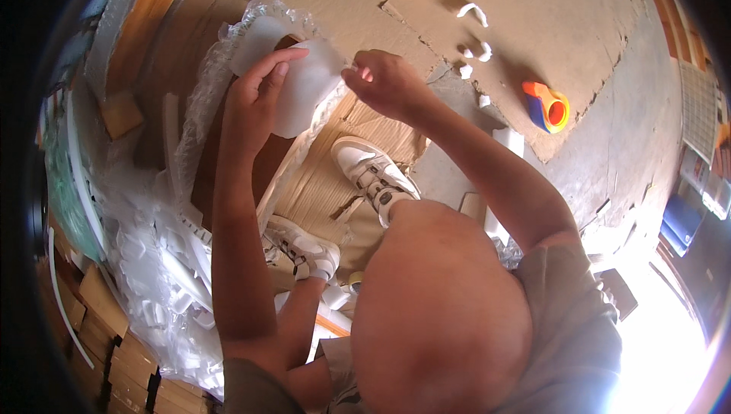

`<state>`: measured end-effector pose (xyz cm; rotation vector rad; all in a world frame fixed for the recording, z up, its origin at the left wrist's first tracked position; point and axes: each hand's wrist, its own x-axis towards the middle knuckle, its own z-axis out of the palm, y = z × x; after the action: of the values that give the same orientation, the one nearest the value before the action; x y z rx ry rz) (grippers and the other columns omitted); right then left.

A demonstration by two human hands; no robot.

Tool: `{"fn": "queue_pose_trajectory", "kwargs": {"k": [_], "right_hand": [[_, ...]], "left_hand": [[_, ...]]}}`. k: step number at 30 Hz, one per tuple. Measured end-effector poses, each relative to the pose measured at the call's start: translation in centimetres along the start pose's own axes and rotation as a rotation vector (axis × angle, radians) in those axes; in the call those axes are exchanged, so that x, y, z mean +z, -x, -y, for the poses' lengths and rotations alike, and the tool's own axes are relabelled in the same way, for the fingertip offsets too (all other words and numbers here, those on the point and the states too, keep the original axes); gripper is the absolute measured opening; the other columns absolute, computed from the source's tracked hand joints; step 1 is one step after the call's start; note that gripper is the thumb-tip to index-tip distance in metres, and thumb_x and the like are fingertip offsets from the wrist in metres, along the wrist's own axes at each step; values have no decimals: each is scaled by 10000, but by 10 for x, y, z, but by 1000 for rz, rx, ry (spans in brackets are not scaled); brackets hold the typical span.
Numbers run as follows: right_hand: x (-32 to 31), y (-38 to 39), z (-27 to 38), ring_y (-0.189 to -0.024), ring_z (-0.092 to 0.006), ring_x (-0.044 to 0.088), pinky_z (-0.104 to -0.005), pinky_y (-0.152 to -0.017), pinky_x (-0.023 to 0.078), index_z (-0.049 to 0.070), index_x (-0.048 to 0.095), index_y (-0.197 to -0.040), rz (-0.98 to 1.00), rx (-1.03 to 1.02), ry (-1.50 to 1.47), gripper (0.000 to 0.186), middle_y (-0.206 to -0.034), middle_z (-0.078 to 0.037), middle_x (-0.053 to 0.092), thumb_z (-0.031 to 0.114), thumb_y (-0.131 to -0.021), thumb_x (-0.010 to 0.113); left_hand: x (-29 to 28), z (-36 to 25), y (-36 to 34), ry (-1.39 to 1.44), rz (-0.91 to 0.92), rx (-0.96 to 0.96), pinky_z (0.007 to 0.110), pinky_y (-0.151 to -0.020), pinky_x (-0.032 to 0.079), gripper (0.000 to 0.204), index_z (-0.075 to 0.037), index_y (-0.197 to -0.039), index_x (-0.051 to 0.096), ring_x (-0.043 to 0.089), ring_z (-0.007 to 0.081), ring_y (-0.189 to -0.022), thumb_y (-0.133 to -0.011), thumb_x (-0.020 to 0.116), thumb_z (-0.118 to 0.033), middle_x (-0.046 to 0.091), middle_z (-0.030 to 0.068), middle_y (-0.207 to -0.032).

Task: The person wraps wooden panels in bubble wrap and foam, using a tape dispenser to secure the packaging materials before placing them in a larger stack of packed items.

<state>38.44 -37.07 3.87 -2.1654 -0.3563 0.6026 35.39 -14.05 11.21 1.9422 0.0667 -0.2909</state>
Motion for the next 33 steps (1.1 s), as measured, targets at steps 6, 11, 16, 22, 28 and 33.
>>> {"fn": "queue_pose_trajectory", "kwargs": {"k": [6, 11, 16, 22, 28, 33], "right_hand": [[16, -3, -3, -803, -382, 664, -447, -770, 537, -8, 659, -807, -191, -11, -139, 222, -869, -214, 657, 194, -893, 625], [24, 0, -9, -807, -360, 675, -420, -770, 547, -2, 683, -832, -330, -94, -176, 167, -903, -197, 674, 154, -878, 646], [17, -2, -14, -827, -318, 693, -377, -761, 561, -2, 707, -872, -336, -129, -183, 125, -973, -175, 694, 117, -864, 671], [9, -8, -24, -817, -274, 688, -365, -756, 558, -15, 705, -907, -208, -120, -226, 138, -966, -151, 682, 116, -874, 675], [4, -9, -32, -823, -232, 685, -363, -756, 552, -12, 705, -948, -153, -66, -323, 154, -976, -138, 672, 123, -878, 683], [-11, -8, -31, -899, -212, 722, -306, -720, 587, -38, 688, -989, -33, 43, -477, 163, -998, -113, 674, 105, -915, 670]], "left_hand": [[4, -7, 1, -509, 33, 180, 423, -963, 520, 411, -78, -1253, 667, 653, 337, -1083, -890, 756, -247, 662, 127, -1194], [5, -10, -4, -614, 40, 232, 452, -936, 541, 418, -124, -1233, 674, 659, 369, -1045, -860, 735, -303, 639, 130, -1201], [2, -14, -34, -748, 169, 153, 450, -952, 518, 386, -112, -1217, 684, 644, 377, -1072, -862, 689, -264, 669, 136, -1149], [5, -11, -49, -811, 257, 199, 461, -926, 507, 332, -82, -1136, 688, 648, 371, -1056, -864, 621, -260, 686, 163, -1108], [23, -18, -53, -738, 299, 59, 484, -875, 517, 290, -36, -1052, 681, 665, 401, -1010, -890, 580, -254, 695, 206, -1067], [35, -30, -68, -797, 395, -120, 488, -900, 520, 362, 5, -1051, 697, 669, 413, -1026, -916, 544, -295, 688, 241, -1127]]}}
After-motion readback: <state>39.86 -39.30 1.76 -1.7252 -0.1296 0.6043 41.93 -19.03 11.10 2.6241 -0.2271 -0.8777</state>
